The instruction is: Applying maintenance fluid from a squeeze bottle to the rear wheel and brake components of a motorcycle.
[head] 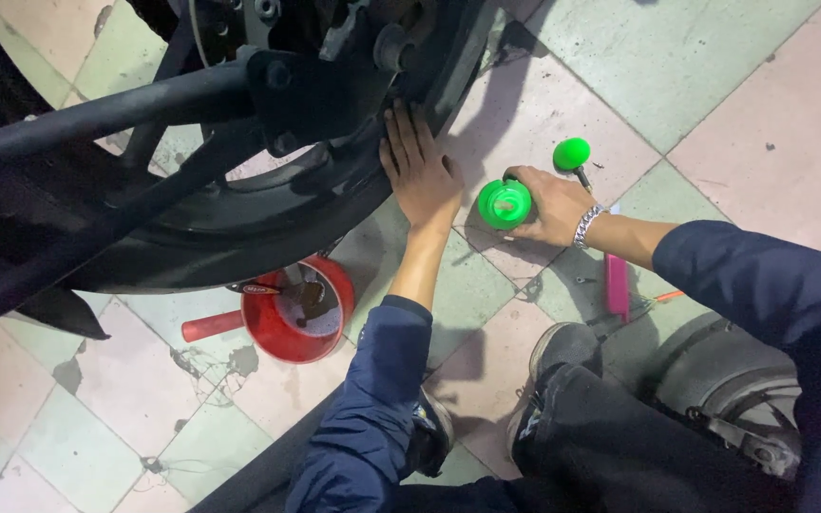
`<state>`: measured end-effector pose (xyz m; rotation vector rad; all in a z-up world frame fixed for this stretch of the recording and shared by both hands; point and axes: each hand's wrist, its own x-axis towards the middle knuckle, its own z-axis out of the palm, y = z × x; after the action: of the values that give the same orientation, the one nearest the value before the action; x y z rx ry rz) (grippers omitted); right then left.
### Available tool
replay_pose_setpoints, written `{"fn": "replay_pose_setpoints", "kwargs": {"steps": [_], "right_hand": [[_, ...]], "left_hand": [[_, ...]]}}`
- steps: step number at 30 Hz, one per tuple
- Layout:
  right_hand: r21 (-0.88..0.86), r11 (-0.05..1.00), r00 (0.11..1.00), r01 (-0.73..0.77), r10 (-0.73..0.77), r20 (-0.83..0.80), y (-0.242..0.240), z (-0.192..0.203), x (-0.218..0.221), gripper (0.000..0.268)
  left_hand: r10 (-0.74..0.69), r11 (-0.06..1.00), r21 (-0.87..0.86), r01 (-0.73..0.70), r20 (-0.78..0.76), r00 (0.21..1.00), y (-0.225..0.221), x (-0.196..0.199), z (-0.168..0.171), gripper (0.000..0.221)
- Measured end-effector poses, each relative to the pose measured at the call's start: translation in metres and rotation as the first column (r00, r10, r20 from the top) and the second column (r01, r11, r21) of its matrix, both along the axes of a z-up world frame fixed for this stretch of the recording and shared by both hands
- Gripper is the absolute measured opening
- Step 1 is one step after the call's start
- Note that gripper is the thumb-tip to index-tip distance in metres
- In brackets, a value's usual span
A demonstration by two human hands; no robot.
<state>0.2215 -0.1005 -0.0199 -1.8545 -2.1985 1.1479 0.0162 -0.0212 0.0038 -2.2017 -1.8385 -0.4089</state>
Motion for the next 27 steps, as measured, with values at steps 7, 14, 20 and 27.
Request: {"fn": "replay_pose_setpoints", "kwargs": {"steps": [7,14,20,27], "right_hand": [[-0.009,1.000,1.000,0.005,-0.005,-0.010,0.002,0.002,-0.001,0.090],[-0.011,1.000,1.000,0.011,-0.011,-0.016,0.002,0.004,-0.002,0.088],[-0.026,0.998,0.997,0.050,-0.052,-0.058,0.005,0.005,-0.006,0.101],[0.179,0.980,0.928,0.086,-0.013,-0.373,0.031,0.020,-0.033,0.095]], "left_hand": [[0.028,0.999,-0.021,-0.029,-0.035,0.999,0.000,0.001,0.000,0.078],[0.027,0.999,-0.018,-0.028,-0.024,0.999,0.000,0.000,0.001,0.081],[-0.013,0.994,-0.108,0.032,0.171,0.985,-0.006,-0.005,0.009,0.072],[-0.374,0.922,0.330,0.204,0.618,0.691,-0.017,-0.025,0.077,0.016]]}}
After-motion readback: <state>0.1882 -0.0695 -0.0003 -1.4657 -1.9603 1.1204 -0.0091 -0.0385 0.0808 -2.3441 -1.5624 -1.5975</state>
